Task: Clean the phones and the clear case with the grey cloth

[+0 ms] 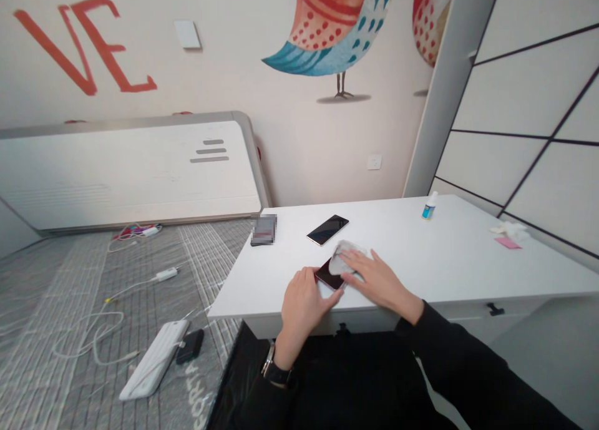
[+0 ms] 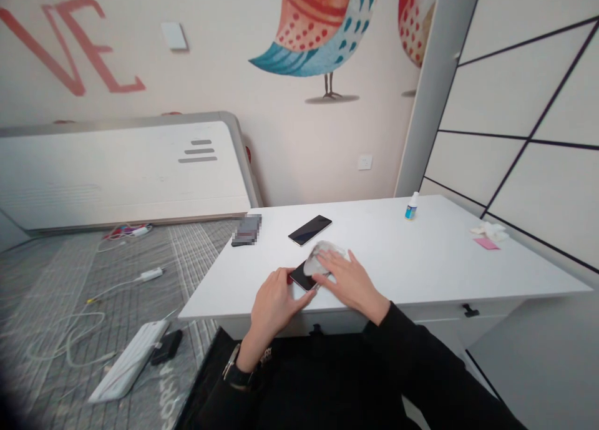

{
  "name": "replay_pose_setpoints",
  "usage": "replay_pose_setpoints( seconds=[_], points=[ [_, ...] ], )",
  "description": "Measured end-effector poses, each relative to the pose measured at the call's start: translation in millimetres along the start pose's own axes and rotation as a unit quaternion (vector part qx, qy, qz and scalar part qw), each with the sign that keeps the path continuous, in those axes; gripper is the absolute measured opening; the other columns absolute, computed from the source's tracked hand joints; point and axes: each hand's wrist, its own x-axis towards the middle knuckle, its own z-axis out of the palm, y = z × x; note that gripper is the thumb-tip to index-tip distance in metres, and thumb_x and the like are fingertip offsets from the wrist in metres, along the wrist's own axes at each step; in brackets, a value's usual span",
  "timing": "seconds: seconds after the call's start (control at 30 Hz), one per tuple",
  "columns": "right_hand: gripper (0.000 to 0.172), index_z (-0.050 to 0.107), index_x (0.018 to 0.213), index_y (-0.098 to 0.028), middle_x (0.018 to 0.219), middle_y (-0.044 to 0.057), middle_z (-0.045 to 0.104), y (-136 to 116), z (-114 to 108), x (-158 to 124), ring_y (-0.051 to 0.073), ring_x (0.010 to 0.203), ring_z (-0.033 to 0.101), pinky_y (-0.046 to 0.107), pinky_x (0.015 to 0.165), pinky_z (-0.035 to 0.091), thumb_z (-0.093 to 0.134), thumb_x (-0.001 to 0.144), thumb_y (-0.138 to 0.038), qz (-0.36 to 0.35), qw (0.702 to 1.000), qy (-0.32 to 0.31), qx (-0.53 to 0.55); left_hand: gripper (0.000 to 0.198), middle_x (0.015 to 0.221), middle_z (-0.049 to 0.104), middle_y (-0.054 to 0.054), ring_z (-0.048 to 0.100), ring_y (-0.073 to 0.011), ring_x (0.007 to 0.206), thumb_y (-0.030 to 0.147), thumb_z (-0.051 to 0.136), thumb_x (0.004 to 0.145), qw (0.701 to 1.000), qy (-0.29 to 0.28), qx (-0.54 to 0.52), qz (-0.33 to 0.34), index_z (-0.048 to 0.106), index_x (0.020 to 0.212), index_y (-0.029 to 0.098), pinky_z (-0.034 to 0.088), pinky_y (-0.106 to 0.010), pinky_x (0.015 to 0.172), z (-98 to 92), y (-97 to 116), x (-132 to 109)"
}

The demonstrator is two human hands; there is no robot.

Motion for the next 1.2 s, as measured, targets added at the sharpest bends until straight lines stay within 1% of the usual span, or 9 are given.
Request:
replay_pose_setpoints(
  seconds=[0.07,0.2,0.3,0.47,0.6,0.73,0.83,1.03,1.2],
  points=[
    [0.067,0.045,0.159,-0.018,0.165,0.016,0.039,-5,1,3,0.037,0.156,0.034,0.07,0.126,0.018,0.038,0.108,-0.06,0.023,1.0,0.015,-0.006,0.047,0.101,0.068,-0.008,0.068,-0.0299,0.102,0.053,0.076,0.086,1.0,0.004,-0.001,-0.003,0.057,0.113,0.019,0.054,-0.041,0.088,0.4,0,0],
    [0.065,0.05,0.156,-0.029,0.163,0.005,0.045,-9,7,5,0.029,0.155,0.038,0.056,0.13,0.019,0.054,0.101,-0.063,-0.063,0.996,-0.009,0.059,0.034,0.098,0.068,-0.008,0.067,-0.0293,0.098,0.043,0.074,0.087,1.0,0.002,-0.006,-0.006,0.058,0.105,0.019,0.053,-0.041,0.086,0.6,1,-1],
    [0.056,0.06,0.149,-0.023,0.158,0.01,0.051,17,2,15,0.035,0.151,0.043,0.064,0.128,0.016,0.051,0.104,-0.055,0.008,0.995,0.044,0.09,0.04,0.099,0.067,-0.008,0.066,-0.0304,0.098,0.046,0.075,0.086,1.0,0.004,-0.024,-0.006,0.058,0.109,0.018,0.053,-0.044,0.088,-1.5,1,-2],
    [0.055,0.062,0.147,-0.019,0.15,0.01,0.06,68,-1,30,0.032,0.139,0.058,0.051,0.116,0.045,0.034,0.109,-0.047,0.092,0.981,0.105,0.132,0.053,0.116,0.066,-0.01,0.065,-0.0301,0.112,0.037,0.077,0.084,0.997,-0.001,-0.075,0.009,0.053,0.127,0.018,0.052,-0.044,0.098,-5.3,-3,-2],
    [0.05,0.069,0.138,-0.025,0.14,0.007,0.07,74,8,30,0.035,0.128,0.067,0.048,0.105,0.052,0.038,0.107,-0.048,0.108,0.975,0.121,0.15,0.066,0.144,0.056,-0.011,0.055,-0.027,0.135,0.027,0.072,0.084,0.992,-0.008,-0.122,0.021,0.04,0.142,0.023,0.045,-0.04,0.112,-7.2,-6,-3],
    [0.044,0.078,0.114,-0.024,0.113,0.007,0.081,69,10,29,0.034,0.104,0.075,0.042,0.09,0.055,0.041,0.106,-0.046,0.106,0.975,0.129,0.148,0.066,0.117,0.072,-0.001,0.073,-0.0219,0.098,0.022,0.061,0.088,0.988,-0.045,-0.146,-0.004,0.032,0.147,0.03,0.054,-0.032,0.083,-10.3,-5,-5],
    [0.043,0.078,0.097,-0.024,0.094,0.006,0.081,66,9,29,0.03,0.089,0.074,0.037,0.08,0.054,0.043,0.105,-0.047,0.099,0.974,0.143,0.143,0.064,0.09,0.073,0.005,0.072,-0.0202,0.074,0.017,0.056,0.088,0.988,-0.057,-0.14,-0.029,0.031,0.146,0.03,0.05,-0.028,0.069,-12.0,-2,-5],
    [0.044,0.078,0.089,-0.024,0.08,0.005,0.078,64,10,28,0.029,0.076,0.072,0.034,0.073,0.052,0.046,0.103,-0.051,0.098,0.969,0.182,0.135,0.041,0.084,0.072,0.002,0.073,-0.0235,0.079,0.026,0.057,0.096,0.995,-0.045,-0.072,-0.055,0.048,0.135,0.026,0.045,-0.028,0.068,-6.1,2,-5],
    [0.054,0.076,0.115,-0.018,0.098,0.012,0.081,65,4,24,0.035,0.087,0.075,0.041,0.076,0.055,0.034,0.108,-0.05,0.132,0.947,0.265,0.123,0.033,0.092,0.077,-0.009,0.076,-0.03,0.088,0.04,0.048,0.106,0.998,-0.037,0.004,-0.054,0.056,0.13,0.019,0.044,-0.032,0.069,5.8,6,-9]
  ],
)
